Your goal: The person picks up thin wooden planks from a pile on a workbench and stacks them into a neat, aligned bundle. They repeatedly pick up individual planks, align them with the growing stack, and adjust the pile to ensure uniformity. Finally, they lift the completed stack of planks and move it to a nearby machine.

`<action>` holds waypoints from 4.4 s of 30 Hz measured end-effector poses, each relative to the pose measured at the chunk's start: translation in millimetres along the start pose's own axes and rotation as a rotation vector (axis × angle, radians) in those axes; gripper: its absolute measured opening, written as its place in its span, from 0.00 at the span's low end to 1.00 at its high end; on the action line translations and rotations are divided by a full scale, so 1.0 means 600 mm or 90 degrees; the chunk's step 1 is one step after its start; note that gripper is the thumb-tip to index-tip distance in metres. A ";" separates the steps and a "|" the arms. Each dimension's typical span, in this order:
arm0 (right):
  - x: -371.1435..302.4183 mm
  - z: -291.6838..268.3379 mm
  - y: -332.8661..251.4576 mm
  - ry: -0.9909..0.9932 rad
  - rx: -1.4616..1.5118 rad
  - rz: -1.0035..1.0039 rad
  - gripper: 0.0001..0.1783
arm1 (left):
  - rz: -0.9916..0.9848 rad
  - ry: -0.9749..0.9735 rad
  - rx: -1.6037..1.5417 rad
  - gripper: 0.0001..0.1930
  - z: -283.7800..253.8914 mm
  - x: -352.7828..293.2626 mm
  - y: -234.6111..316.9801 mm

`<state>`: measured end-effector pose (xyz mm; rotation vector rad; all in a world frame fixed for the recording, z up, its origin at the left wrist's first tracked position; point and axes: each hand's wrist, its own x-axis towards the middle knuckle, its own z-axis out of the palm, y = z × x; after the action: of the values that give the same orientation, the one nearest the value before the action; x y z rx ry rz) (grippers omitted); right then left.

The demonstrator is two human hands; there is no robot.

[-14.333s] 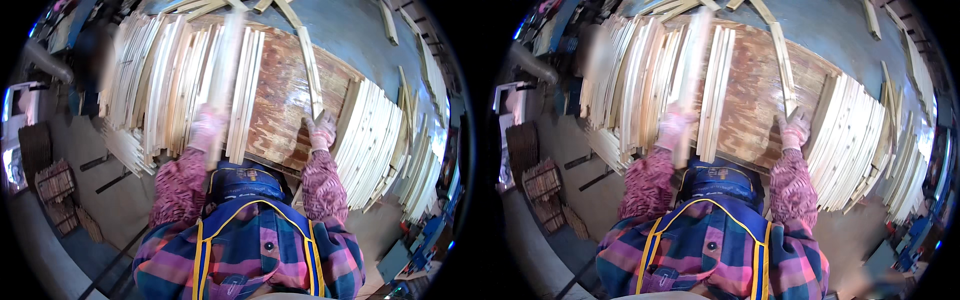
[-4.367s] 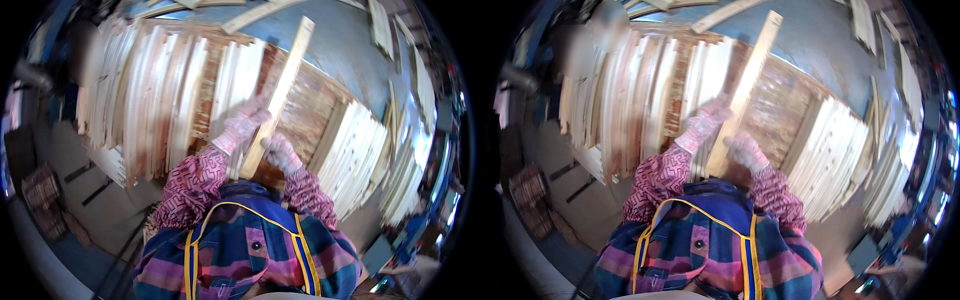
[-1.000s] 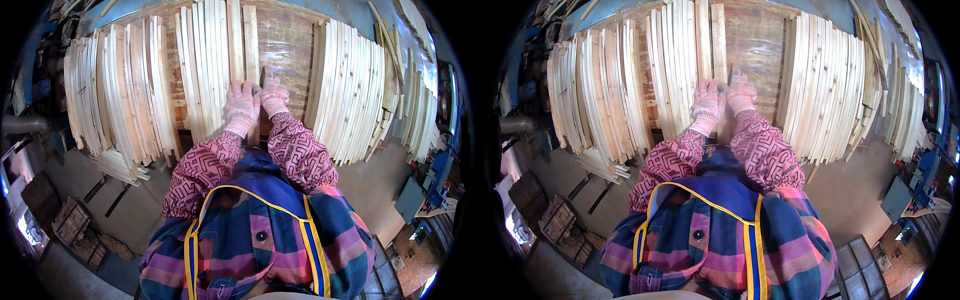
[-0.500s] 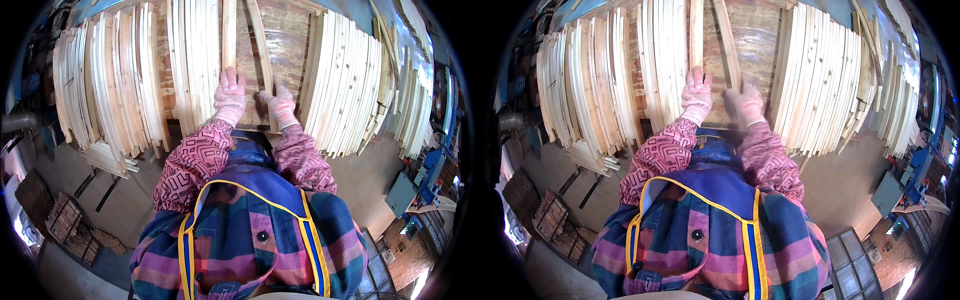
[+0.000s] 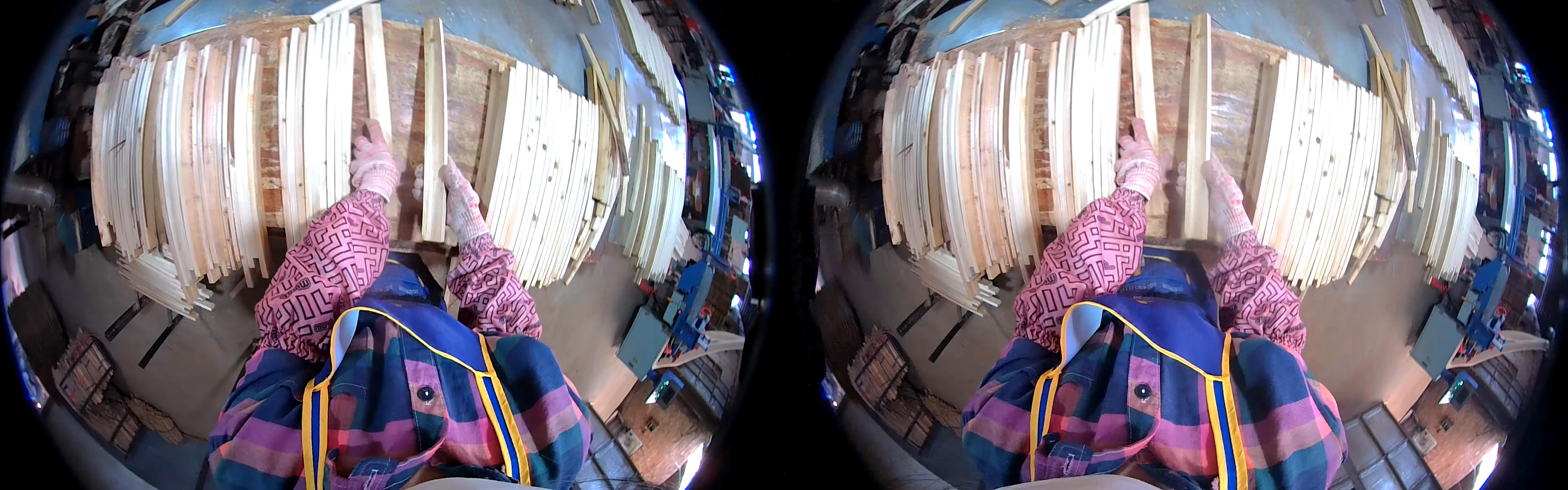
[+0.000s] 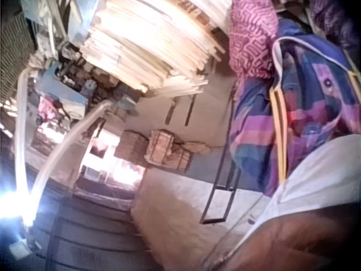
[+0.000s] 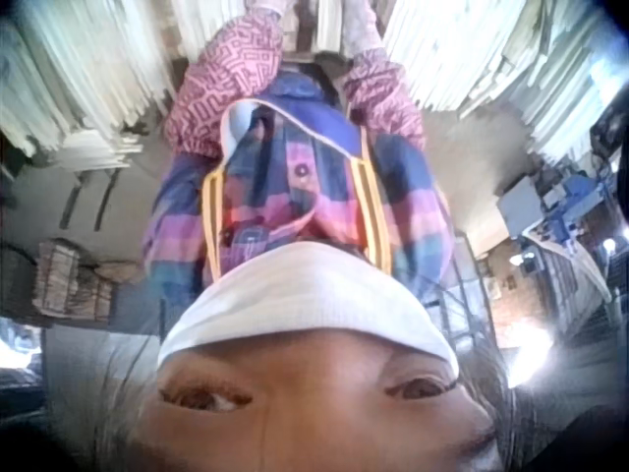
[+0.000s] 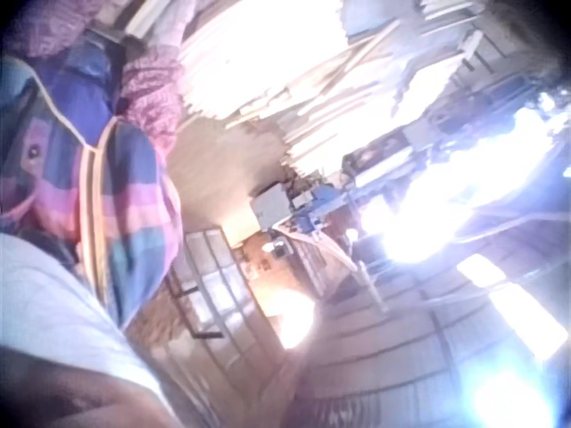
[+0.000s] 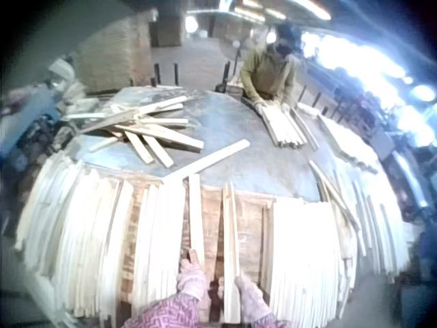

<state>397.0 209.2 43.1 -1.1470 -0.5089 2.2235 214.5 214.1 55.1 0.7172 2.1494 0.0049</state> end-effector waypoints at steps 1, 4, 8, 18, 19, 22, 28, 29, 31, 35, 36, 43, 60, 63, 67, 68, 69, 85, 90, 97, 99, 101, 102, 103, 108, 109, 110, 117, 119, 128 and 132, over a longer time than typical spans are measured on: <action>0.007 0.000 0.003 0.012 -0.037 -0.003 0.27 | 0.006 -0.015 -0.051 0.56 -0.003 0.001 -0.004; 0.028 0.006 0.018 0.024 -0.474 -0.083 0.30 | 0.260 0.048 -0.195 0.40 0.015 -0.029 -0.065; 0.038 0.038 0.043 -0.044 -0.811 -0.113 0.40 | 0.258 -0.126 -0.214 0.32 0.024 -0.068 -0.158; 0.260 0.155 -0.072 -0.372 -1.356 0.036 0.32 | 0.052 0.333 0.025 0.50 -0.074 0.031 -0.213; 0.306 0.167 -0.112 -0.172 -1.337 -0.106 0.26 | 0.060 0.324 0.003 0.51 -0.074 0.043 -0.210; 0.458 0.227 -0.216 0.106 -0.996 -0.425 0.21 | 0.085 0.399 0.033 0.52 -0.058 0.052 -0.211; 0.700 0.396 -0.265 0.411 -0.913 -0.086 0.60 | 0.088 0.390 0.077 0.55 -0.047 0.058 -0.221; 0.717 0.405 -0.266 0.425 -0.878 -0.069 0.60 | 0.088 0.371 0.094 0.56 -0.049 0.059 -0.222; 0.748 0.421 -0.273 0.427 -0.812 -0.057 0.62 | 0.095 0.369 0.066 0.57 -0.054 0.059 -0.222; 0.731 0.356 -0.322 0.080 -0.159 -0.258 0.39 | 0.076 0.338 0.036 0.56 -0.053 0.057 -0.219; 0.707 0.323 -0.331 -0.043 0.107 -0.214 0.33 | 0.069 0.355 0.038 0.55 -0.051 0.057 -0.219; 0.436 0.120 -0.261 -0.101 0.097 -0.043 0.33 | 0.096 0.378 0.050 0.56 -0.033 0.064 -0.235; 0.319 0.389 -0.274 -0.314 -1.224 -0.394 0.29 | 0.196 0.284 0.230 0.15 -0.340 0.069 -0.093; 0.407 0.406 -0.267 -0.169 -0.969 -0.673 0.31 | 0.147 0.526 0.102 0.21 -0.306 0.070 -0.232; 0.549 0.417 -0.231 -0.013 -1.126 -0.426 0.33 | -0.045 0.614 0.135 0.32 -0.243 0.096 -0.377; 0.580 0.426 -0.225 -0.011 -1.190 -0.365 0.36 | -0.115 0.561 0.104 0.34 -0.234 0.097 -0.400; 0.610 0.442 -0.219 -0.020 -1.212 -0.384 0.38 | -0.173 0.512 0.074 0.36 -0.227 0.099 -0.417; 0.745 0.615 -0.301 0.130 -1.378 -0.320 0.45 | -0.056 0.737 0.163 0.38 -0.213 0.095 -0.418; 0.525 0.415 -0.402 0.310 -1.363 -0.097 0.51 | 0.125 0.684 0.055 0.33 -0.239 0.071 -0.314; 0.191 0.147 -0.224 0.328 -1.147 0.016 0.62 | 0.384 -0.104 -0.575 0.35 -0.107 0.048 -0.034; 0.156 0.106 -0.150 0.296 -0.933 -0.001 0.58 | 0.253 -0.201 -0.571 0.30 -0.049 0.046 0.011; 0.121 0.078 -0.113 0.227 -0.734 -0.118 0.44 | 0.170 -0.317 -0.694 0.29 -0.012 0.045 0.013; 0.114 0.070 -0.110 0.195 -0.586 -0.101 0.39 | 0.286 -0.246 -0.711 0.29 -0.001 0.047 0.009; 0.103 0.067 -0.109 0.164 -0.439 -0.082 0.33 | 0.253 -0.271 -0.768 0.33 0.004 0.047 0.001; 0.062 0.079 -0.131 0.145 -0.002 0.074 0.26 | -0.103 -0.370 -1.021 0.41 -0.030 0.041 0.000; 0.060 0.083 -0.128 0.140 -0.022 0.069 0.27 | -0.059 -0.357 -0.909 0.42 -0.041 0.035 0.010; 0.059 0.085 -0.123 0.144 -0.042 0.082 0.28 | -0.016 -0.343 -0.796 0.44 -0.052 0.031 0.021; 0.069 0.049 -0.118 0.045 0.195 0.066 0.31 | 0.137 -0.065 -0.622 0.45 -0.033 -0.029 -0.005; 0.068 0.034 -0.131 -0.131 0.418 0.132 0.31 | 0.223 0.104 -0.359 0.44 0.004 -0.048 -0.042; 0.083 0.040 -0.121 0.104 -0.342 0.028 0.26 | 0.297 0.324 0.139 0.41 0.051 -0.043 -0.131; 0.080 0.051 -0.092 0.199 -0.791 0.006 0.29 | 0.274 0.443 0.036 0.42 0.004 0.014 -0.136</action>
<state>367.4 280.1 62.3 -1.9862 -1.8506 1.5505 172.5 149.6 27.4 1.3475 2.5907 0.4874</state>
